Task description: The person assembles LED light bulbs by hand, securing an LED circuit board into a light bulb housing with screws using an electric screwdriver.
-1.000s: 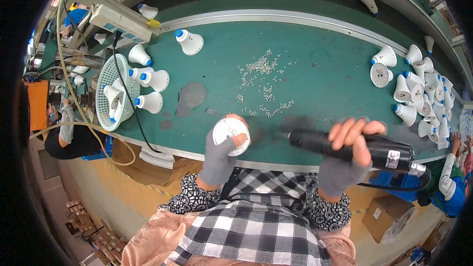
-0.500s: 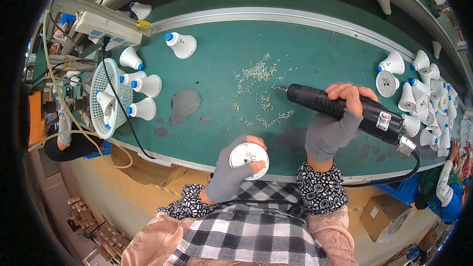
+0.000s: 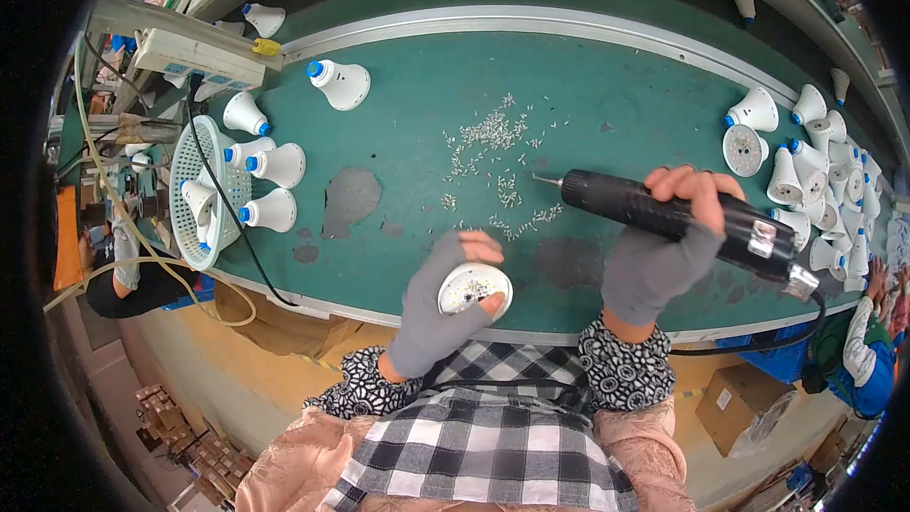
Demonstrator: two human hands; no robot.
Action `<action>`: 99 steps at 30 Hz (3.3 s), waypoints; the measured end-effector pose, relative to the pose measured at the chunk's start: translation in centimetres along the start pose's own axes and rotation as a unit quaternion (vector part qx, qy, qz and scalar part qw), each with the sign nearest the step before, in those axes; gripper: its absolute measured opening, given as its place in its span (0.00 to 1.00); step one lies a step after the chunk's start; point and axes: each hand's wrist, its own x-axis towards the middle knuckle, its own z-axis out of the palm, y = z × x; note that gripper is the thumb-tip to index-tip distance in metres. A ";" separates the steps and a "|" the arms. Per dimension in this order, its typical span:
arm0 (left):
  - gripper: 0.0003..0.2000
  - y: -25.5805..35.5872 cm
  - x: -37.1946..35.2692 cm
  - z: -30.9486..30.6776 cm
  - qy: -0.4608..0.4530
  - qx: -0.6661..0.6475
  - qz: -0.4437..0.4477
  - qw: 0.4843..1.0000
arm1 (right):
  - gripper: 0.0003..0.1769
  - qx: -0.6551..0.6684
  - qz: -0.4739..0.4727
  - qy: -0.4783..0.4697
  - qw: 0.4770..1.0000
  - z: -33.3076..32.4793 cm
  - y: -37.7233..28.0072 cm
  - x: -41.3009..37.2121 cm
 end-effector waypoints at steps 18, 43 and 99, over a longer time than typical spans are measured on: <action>0.25 1.3 -1.5 -0.3 -0.103 0.231 0.178 0.951 | 0.08 0.128 0.140 -0.081 0.978 -1.5 -7.2 -2.4; 0.25 1.6 -1.7 0.4 -0.077 0.208 0.167 0.961 | 0.08 0.123 0.115 -0.083 0.982 -1.7 -7.8 -2.7; 0.18 2.0 -2.0 0.3 -0.033 -0.320 -0.263 0.909 | 0.20 0.167 0.002 -0.238 0.957 -2.3 -9.6 -5.4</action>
